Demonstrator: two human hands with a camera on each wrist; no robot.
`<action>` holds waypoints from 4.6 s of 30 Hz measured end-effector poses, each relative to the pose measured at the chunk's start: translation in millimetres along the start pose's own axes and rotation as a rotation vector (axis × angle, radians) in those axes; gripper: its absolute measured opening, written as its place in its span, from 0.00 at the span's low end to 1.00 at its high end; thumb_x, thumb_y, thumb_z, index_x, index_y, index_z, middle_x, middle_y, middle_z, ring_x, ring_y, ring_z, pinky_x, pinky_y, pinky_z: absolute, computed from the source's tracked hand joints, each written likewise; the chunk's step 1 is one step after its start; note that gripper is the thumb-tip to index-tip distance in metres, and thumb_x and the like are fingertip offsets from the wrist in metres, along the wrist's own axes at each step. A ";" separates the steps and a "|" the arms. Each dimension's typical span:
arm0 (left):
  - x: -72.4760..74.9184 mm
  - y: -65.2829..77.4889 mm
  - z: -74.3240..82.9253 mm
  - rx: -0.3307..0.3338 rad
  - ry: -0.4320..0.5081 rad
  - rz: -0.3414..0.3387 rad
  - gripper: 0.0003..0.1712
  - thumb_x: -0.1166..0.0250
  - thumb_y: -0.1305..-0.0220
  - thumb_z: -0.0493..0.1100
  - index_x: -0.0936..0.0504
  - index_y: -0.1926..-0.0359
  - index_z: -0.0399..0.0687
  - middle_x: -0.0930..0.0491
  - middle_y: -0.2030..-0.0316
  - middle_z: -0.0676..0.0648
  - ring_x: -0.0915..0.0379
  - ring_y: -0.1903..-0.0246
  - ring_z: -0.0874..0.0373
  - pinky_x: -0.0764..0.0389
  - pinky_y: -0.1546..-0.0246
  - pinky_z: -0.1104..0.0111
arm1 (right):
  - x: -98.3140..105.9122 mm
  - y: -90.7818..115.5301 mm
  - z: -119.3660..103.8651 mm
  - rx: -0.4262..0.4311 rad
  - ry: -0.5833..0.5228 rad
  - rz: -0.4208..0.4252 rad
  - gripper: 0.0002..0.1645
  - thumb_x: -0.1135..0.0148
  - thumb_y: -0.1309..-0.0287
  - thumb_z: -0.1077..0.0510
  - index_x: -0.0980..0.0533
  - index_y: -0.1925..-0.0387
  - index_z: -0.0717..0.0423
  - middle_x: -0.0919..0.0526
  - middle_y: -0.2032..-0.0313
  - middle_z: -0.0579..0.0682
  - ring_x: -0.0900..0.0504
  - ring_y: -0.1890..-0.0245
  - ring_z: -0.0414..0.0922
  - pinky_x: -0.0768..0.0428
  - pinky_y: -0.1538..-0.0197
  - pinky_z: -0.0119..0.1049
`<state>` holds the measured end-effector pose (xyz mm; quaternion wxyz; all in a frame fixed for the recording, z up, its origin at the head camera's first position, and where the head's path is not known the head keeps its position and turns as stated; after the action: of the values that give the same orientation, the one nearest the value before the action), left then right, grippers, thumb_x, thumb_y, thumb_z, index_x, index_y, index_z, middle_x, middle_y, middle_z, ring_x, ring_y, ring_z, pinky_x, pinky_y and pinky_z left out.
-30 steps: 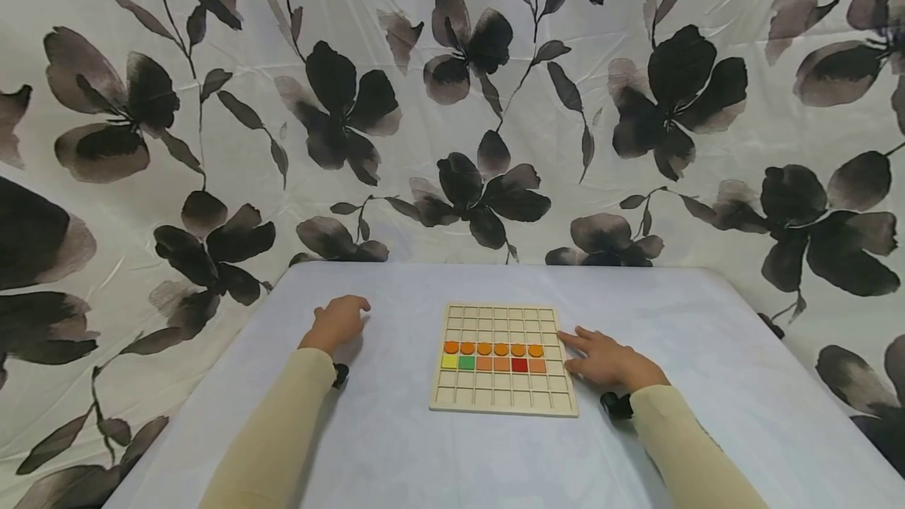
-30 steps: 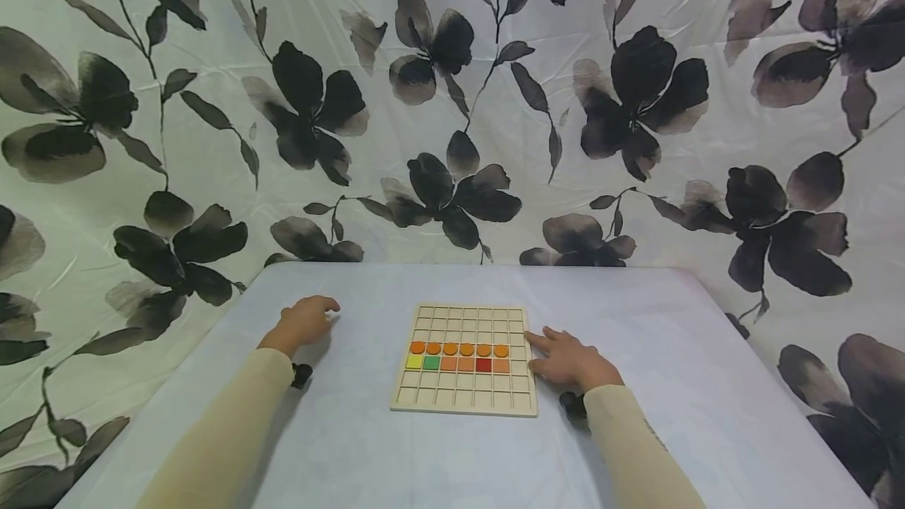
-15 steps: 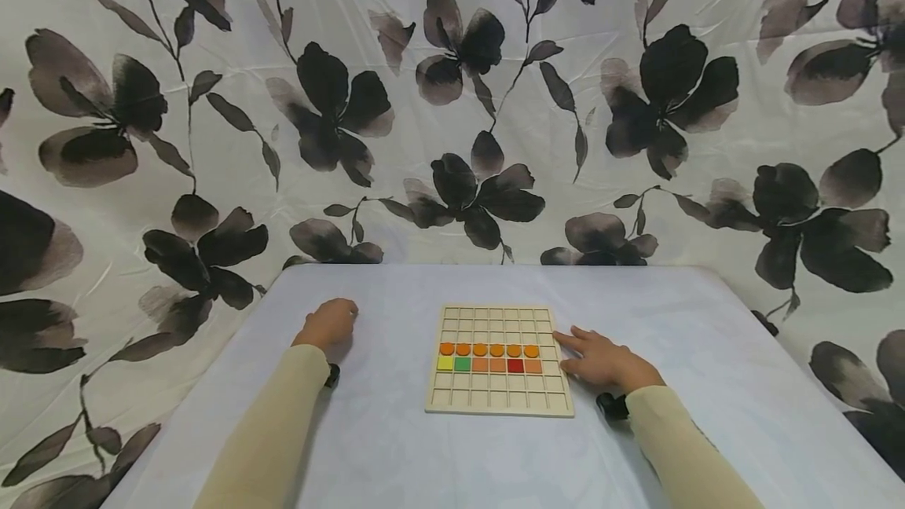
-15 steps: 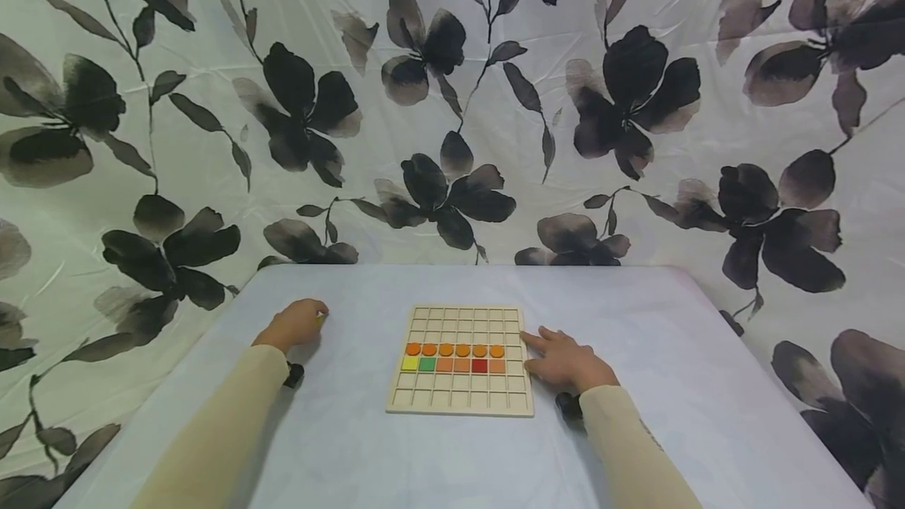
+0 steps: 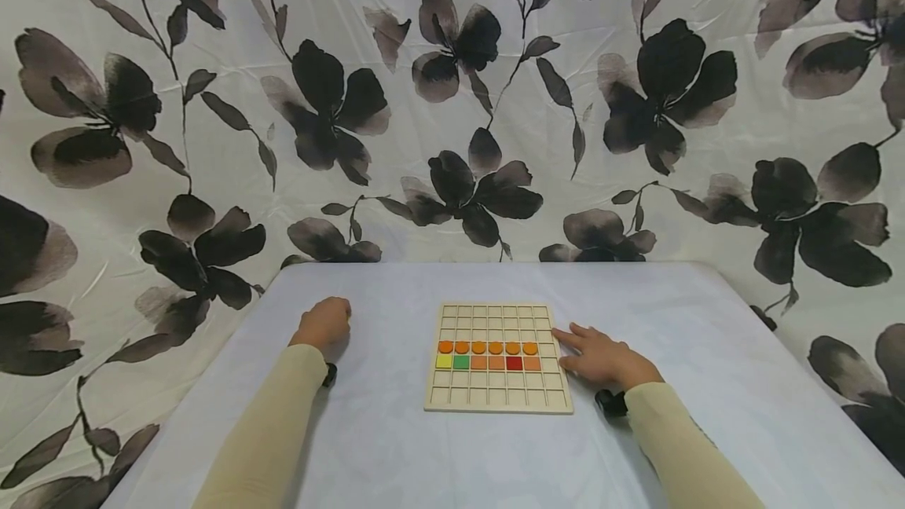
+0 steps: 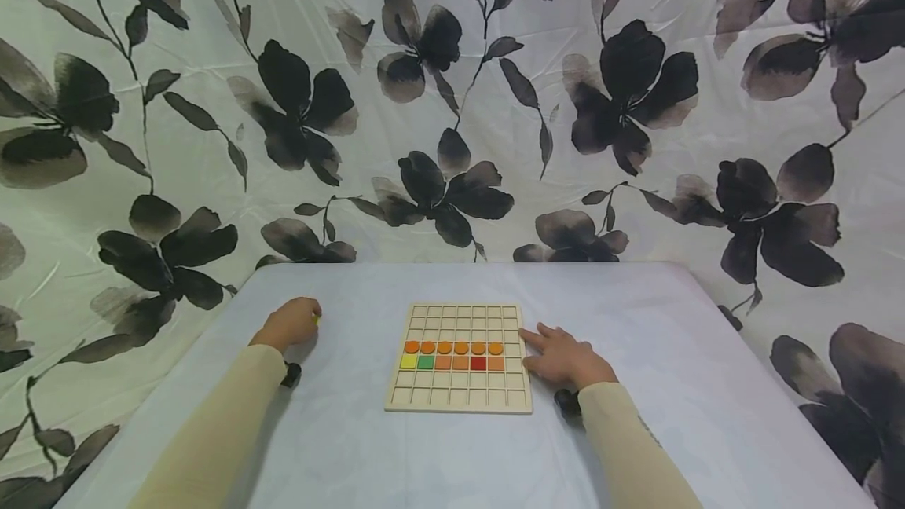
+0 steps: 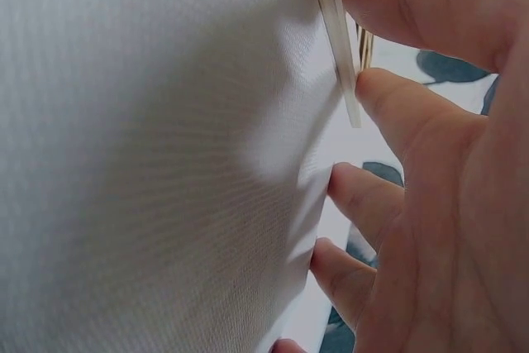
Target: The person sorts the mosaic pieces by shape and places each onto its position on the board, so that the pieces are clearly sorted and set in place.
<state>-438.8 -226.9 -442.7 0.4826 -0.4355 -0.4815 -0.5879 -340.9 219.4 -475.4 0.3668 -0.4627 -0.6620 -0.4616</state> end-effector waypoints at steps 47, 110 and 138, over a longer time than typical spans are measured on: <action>10.1 18.5 104.0 -0.152 -0.048 0.074 0.15 0.31 0.45 0.45 0.17 0.58 0.43 0.17 0.63 0.48 0.24 0.60 0.51 0.32 0.45 0.41 | 2.2 5.2 -1.8 -0.012 -0.017 -0.019 0.38 0.47 0.36 0.41 0.43 0.27 0.42 0.47 0.26 0.59 0.50 0.27 0.67 0.50 0.38 0.77; -17.9 82.3 269.2 -0.500 -0.034 0.100 0.17 0.30 0.46 0.46 0.15 0.54 0.54 0.16 0.58 0.54 0.23 0.56 0.55 0.30 0.52 0.55 | 0.7 3.1 -2.0 -0.016 -0.025 -0.002 0.38 0.47 0.36 0.42 0.42 0.27 0.41 0.46 0.26 0.60 0.50 0.27 0.67 0.51 0.38 0.78; -40.5 82.6 327.1 -0.504 -0.019 0.019 0.19 0.30 0.43 0.53 0.16 0.51 0.56 0.16 0.56 0.56 0.24 0.53 0.58 0.29 0.44 0.52 | 4.4 4.9 -2.9 0.037 -0.005 0.003 0.35 0.48 0.34 0.44 0.41 0.27 0.41 0.45 0.27 0.60 0.48 0.28 0.67 0.49 0.40 0.78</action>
<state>-335.5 96.0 -418.9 0.3599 -0.5520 -0.3202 -0.6806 -337.3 218.6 -469.1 0.3744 -0.4578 -0.6708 -0.4475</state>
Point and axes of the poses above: each hand's wrist, its own y-axis away from the middle knuckle, its own x-axis out of the back of the hand, z = x × y, the point moved 10 cm from there along -y, towards the middle knuckle
